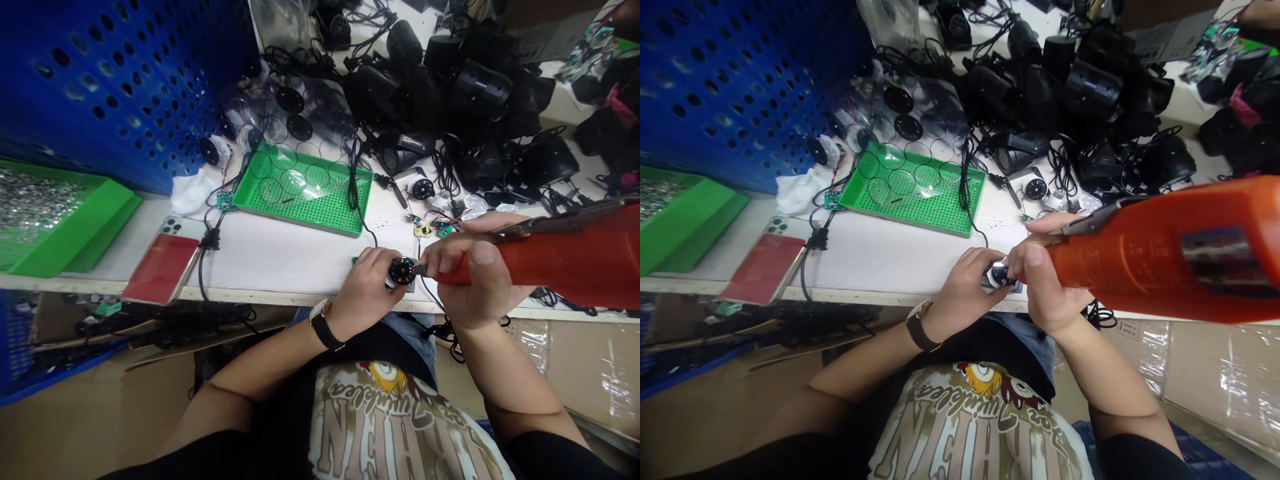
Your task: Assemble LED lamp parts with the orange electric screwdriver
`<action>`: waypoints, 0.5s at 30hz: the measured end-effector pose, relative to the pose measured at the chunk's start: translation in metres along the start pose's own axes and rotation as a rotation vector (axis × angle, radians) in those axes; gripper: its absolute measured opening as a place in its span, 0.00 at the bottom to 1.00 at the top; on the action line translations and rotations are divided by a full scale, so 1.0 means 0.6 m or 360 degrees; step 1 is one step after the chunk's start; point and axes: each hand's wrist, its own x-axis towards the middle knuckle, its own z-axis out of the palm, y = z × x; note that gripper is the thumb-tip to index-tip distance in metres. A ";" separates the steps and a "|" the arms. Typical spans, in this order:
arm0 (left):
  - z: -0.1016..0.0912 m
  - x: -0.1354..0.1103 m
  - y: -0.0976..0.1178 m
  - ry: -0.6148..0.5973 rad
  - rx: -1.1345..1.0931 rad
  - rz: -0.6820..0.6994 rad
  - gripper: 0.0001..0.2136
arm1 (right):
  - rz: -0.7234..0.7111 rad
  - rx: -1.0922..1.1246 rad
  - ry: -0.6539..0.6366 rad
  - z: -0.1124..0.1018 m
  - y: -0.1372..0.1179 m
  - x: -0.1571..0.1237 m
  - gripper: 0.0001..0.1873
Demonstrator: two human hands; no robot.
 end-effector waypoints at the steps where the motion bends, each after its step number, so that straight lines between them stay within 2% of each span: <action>1: 0.001 0.000 0.000 -0.0001 0.0009 0.0002 0.17 | 0.0006 -0.0052 -0.0030 -0.001 -0.001 0.000 0.08; 6: 0.005 -0.002 0.003 -0.0007 0.0041 0.0023 0.17 | 0.0054 -0.0284 -0.0214 -0.008 -0.006 0.001 0.08; 9: 0.006 -0.005 0.003 -0.0012 0.0045 0.0011 0.17 | 0.0079 -0.0296 -0.0216 -0.008 -0.006 0.000 0.08; 15: 0.014 -0.013 -0.007 0.0103 0.0017 -0.0006 0.25 | 0.0085 -0.0405 -0.0223 -0.005 0.000 -0.002 0.08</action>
